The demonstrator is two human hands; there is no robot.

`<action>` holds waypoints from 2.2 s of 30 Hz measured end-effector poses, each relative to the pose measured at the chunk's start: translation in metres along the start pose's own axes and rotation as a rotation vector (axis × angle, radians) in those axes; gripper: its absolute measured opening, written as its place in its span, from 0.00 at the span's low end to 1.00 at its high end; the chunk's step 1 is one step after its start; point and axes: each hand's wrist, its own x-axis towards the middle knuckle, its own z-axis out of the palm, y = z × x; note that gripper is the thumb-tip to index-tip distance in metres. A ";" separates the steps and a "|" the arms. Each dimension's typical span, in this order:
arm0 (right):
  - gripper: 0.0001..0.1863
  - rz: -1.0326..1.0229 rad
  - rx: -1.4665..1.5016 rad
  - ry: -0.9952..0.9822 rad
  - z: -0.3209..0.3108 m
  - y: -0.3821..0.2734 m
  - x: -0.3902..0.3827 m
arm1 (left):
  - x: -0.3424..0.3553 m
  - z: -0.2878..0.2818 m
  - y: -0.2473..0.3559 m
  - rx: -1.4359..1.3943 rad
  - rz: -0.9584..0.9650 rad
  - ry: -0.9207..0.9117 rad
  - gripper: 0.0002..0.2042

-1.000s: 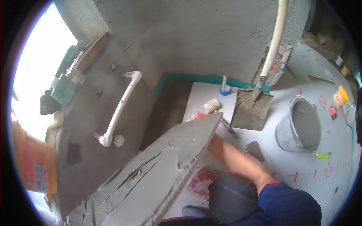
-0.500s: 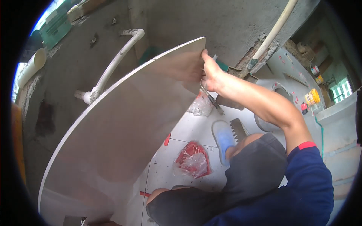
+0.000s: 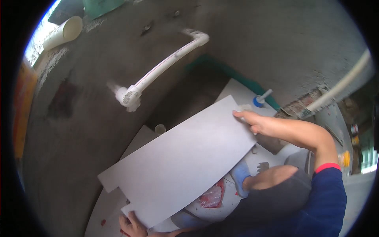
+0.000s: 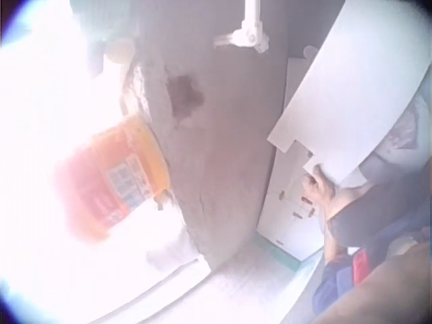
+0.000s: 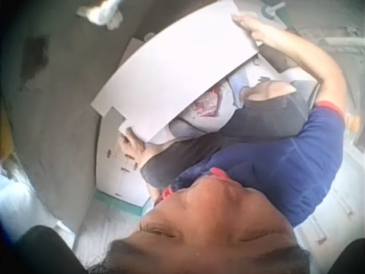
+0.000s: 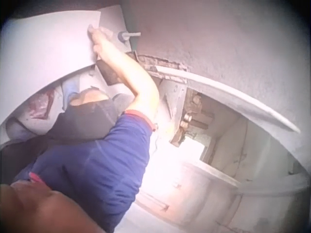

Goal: The person applies mortar to the back of a tile using a trowel, places the tile onto the floor, and taps it into position using a rubber mallet.

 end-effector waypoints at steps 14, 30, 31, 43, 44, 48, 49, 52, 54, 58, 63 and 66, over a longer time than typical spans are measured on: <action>0.36 0.151 -0.448 0.267 -0.104 -0.087 0.164 | -0.005 0.129 0.022 -0.248 -0.300 -0.445 0.17; 0.32 -0.081 -0.451 0.183 -0.166 -0.169 0.313 | 0.039 0.291 -0.041 -0.324 -0.355 -0.399 0.19; 0.32 -0.077 -0.463 0.159 -0.167 -0.170 0.317 | 0.043 0.294 -0.043 -0.349 -0.356 -0.396 0.19; 0.26 -0.151 -0.448 0.136 -0.167 -0.194 0.359 | 0.066 0.322 -0.043 -0.152 -0.217 -0.359 0.20; 0.24 -0.153 -0.405 0.091 -0.168 -0.195 0.362 | 0.066 0.324 -0.043 -0.185 -0.237 -0.339 0.20; 0.21 -0.220 -0.399 0.029 -0.171 -0.198 0.372 | 0.063 0.329 -0.045 -0.165 -0.178 -0.313 0.20; 0.21 -0.218 -0.410 0.032 -0.172 -0.199 0.375 | 0.061 0.330 -0.046 -0.152 -0.183 -0.317 0.20; 0.19 -0.240 -0.413 0.002 -0.174 -0.202 0.382 | 0.060 0.334 -0.047 -0.151 -0.198 -0.323 0.20; 0.18 -0.245 -0.458 0.042 -0.174 -0.203 0.386 | 0.061 0.336 -0.047 -0.161 -0.213 -0.323 0.21; 0.20 -0.328 -0.400 -0.065 -0.168 -0.202 0.386 | 0.063 0.336 -0.046 -0.129 -0.224 -0.323 0.21; 0.26 -0.292 -0.474 0.110 -0.157 -0.204 0.382 | 0.066 0.336 -0.042 -0.072 -0.220 -0.325 0.20; 0.29 -0.310 -0.485 0.091 -0.156 -0.204 0.390 | 0.067 0.337 -0.040 -0.032 -0.214 -0.330 0.20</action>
